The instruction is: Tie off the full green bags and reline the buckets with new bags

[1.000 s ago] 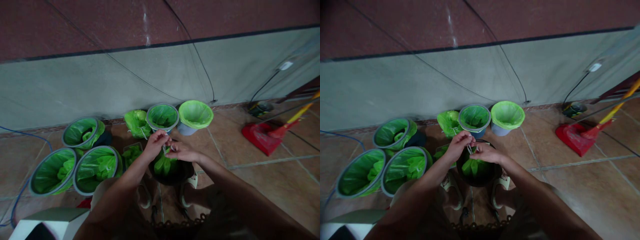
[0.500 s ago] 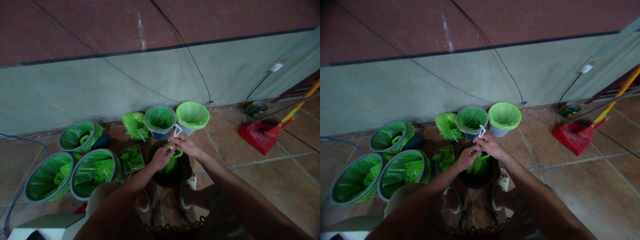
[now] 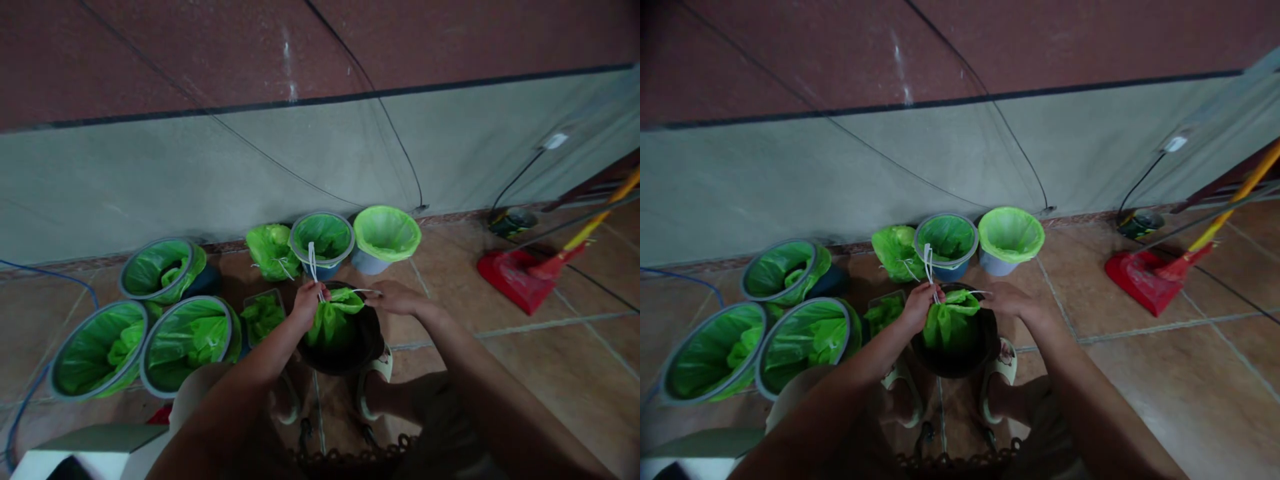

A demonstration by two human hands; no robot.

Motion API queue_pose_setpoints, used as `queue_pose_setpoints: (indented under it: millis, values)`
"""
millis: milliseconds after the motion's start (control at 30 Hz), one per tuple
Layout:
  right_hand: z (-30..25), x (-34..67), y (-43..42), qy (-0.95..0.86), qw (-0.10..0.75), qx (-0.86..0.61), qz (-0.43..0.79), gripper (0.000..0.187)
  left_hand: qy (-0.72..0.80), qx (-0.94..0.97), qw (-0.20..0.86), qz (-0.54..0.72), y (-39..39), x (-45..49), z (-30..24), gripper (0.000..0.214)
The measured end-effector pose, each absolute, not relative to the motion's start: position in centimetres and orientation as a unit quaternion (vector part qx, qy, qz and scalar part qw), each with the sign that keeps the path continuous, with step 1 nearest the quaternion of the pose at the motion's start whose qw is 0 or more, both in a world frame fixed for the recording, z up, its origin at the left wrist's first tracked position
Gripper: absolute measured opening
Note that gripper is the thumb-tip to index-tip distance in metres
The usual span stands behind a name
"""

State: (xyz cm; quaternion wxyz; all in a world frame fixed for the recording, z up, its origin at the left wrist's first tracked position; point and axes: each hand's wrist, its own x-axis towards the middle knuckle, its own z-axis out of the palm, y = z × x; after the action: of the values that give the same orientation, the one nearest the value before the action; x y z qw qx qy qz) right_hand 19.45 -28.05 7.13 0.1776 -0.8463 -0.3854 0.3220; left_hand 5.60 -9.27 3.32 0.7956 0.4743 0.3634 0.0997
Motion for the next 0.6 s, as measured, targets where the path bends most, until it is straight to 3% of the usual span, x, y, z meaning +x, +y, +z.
queue_pose_setpoints:
  millis: [133, 300, 367, 533, 600]
  values:
    - [8.2, 17.8, -27.1, -0.399, 0.148, -0.76, 0.491, 0.03, 0.346, 0.501, 0.786, 0.109, -9.5, 5.6, 3.4, 0.018]
    - [10.0, 17.0, -26.8, -0.336, 0.405, -0.648, 0.55, 0.041, 0.345, 0.506, 0.785, 0.095, -10.1, 5.2, 3.8, 0.017]
    - [9.6, 17.3, -27.0, -0.298, 0.455, -0.65, 0.531, 0.041, 0.344, 0.504, 0.788, 0.082, -10.4, 5.0, 4.1, 0.015]
    - [6.6, 18.0, -27.3, -0.245, 0.383, -0.796, 0.399, 0.039, 0.34, 0.515, 0.782, 0.084, -10.9, 4.8, 4.2, 0.014]
    - [6.5, 18.1, -27.2, -0.242, 0.426, -0.773, 0.402, 0.038, 0.341, 0.522, 0.776, 0.095, -10.8, 4.8, 4.1, 0.014]
